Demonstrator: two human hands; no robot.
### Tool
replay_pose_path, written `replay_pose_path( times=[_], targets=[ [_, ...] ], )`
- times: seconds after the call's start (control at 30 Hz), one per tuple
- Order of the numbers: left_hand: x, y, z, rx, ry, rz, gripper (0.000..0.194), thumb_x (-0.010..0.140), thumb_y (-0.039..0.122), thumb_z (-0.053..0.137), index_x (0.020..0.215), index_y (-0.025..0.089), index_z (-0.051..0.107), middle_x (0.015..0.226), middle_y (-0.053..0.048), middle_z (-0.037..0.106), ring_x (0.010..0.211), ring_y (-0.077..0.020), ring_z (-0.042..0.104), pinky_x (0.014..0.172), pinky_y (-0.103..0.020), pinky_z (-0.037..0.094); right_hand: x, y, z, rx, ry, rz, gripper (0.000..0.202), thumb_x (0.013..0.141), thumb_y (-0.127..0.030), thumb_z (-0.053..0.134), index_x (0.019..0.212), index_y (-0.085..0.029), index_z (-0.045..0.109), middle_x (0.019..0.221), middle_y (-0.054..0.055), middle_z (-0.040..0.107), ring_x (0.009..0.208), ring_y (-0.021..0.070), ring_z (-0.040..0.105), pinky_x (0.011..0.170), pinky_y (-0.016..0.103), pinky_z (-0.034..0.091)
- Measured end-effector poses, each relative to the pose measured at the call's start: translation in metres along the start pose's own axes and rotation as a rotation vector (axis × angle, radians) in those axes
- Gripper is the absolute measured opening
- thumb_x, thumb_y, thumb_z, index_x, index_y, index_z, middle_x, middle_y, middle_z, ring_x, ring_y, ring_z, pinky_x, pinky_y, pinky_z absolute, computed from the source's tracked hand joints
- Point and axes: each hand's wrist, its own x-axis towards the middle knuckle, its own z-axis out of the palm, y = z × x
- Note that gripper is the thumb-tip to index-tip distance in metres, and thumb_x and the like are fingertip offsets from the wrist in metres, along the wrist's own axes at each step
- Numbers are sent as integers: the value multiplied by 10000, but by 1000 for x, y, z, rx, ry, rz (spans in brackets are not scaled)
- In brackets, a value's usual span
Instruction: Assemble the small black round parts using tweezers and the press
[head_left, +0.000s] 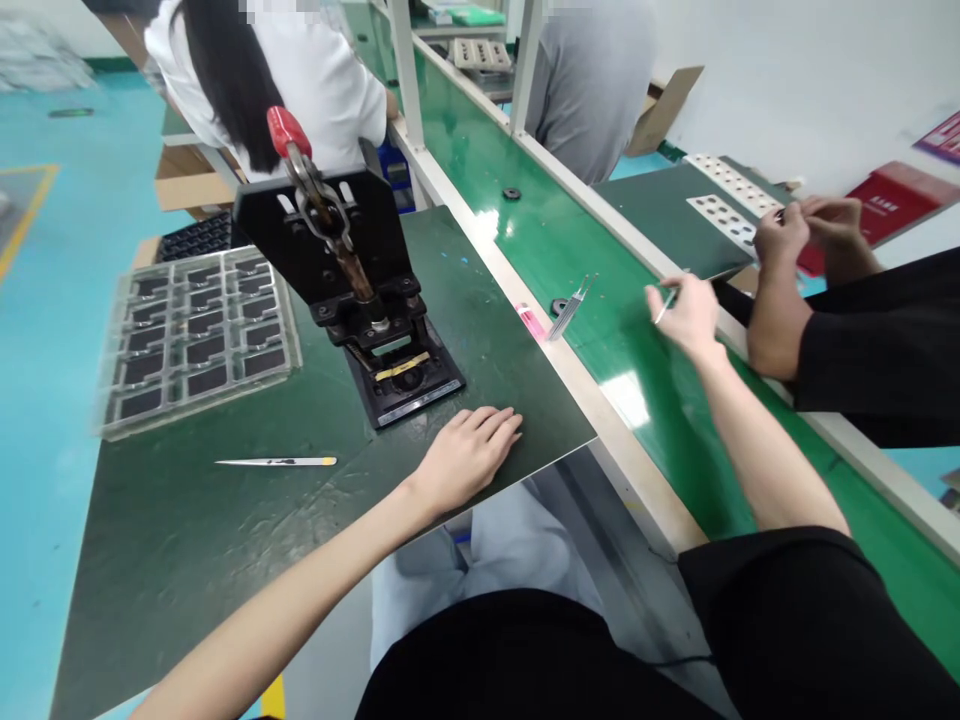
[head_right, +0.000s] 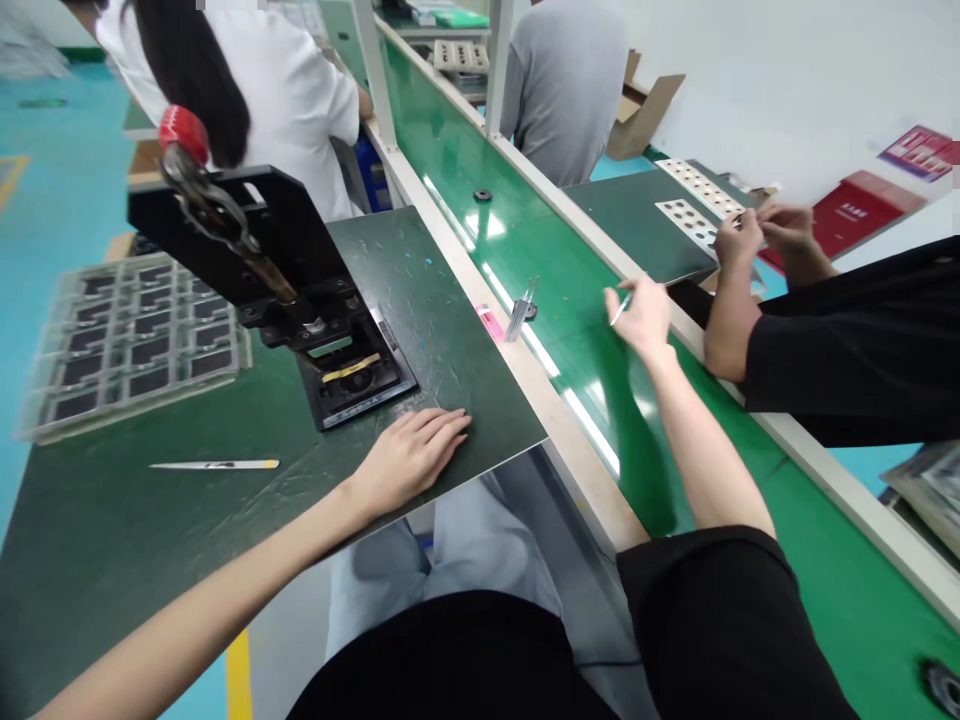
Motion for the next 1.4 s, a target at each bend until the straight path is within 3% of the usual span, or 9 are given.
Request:
replay_pose_path(
  times=[0.2,0.33,0.47,0.63,0.77,0.9,1.1,1.27,1.4],
  targets=[
    [-32,-25,-13,-184,59,-328,282,1089,285,413,1194,167,647,979,-65,774,849,-170,742,765,-276,595,-35,-61,43,247,-296,-486,328,835,-413,696,1088,-204,681,1154,128,744,1040,301,691,965,479,542],
    [-55,-32,-25,-216,105,-474,254,1068,256,428,1114,171,663,1037,-72,764,914,-174,756,807,-275,610,-41,-78,47,180,-359,-542,170,853,-307,597,949,-196,682,1039,146,755,1001,322,706,937,499,556],
    [-72,-30,-40,-233,70,-498,236,1051,254,459,1147,162,654,1098,-91,723,974,-178,740,868,-296,619,-62,-66,26,172,-240,-434,124,806,-285,641,895,-209,681,935,122,764,877,283,729,873,454,584],
    [-86,-35,-45,-234,-14,-330,348,1014,335,566,1298,135,573,1246,-153,654,1152,-253,666,994,-425,599,-108,-48,-13,354,7,14,81,721,-261,774,731,-238,697,739,105,743,658,218,714,676,348,583],
    [-78,-35,-37,-220,-64,-283,374,1039,387,531,1303,124,553,1215,-143,655,1110,-247,659,941,-398,607,-156,-77,-32,571,60,89,115,720,-306,814,745,-222,740,700,103,741,590,217,702,590,342,575],
    [-59,-23,-25,-139,-149,-363,534,1006,620,504,1228,143,595,1157,-123,660,1027,-256,682,715,-335,595,-198,-136,-27,642,-151,-191,152,880,-365,730,924,-223,762,807,61,774,612,180,709,573,311,585],
    [-62,-23,-21,-209,-116,-406,673,926,743,543,1244,151,586,1175,-118,646,986,-242,681,755,-343,593,-202,-190,-5,590,-434,-808,132,965,-205,615,1035,-221,726,957,62,790,844,190,758,783,329,631],
    [-76,-31,-25,-278,-86,-299,506,989,517,593,1327,143,547,1194,-123,618,1024,-234,660,806,-342,604,-186,-209,0,662,-475,-627,215,1022,-252,537,1185,-234,676,1060,71,791,919,192,766,866,351,633],
    [-76,-29,-25,-260,-84,-310,471,1001,557,553,1248,157,580,1168,-118,624,1001,-234,659,815,-357,599,-178,-236,7,757,-633,-602,211,1032,-329,550,1182,-236,666,1030,56,807,821,166,763,797,316,642]
  ],
)
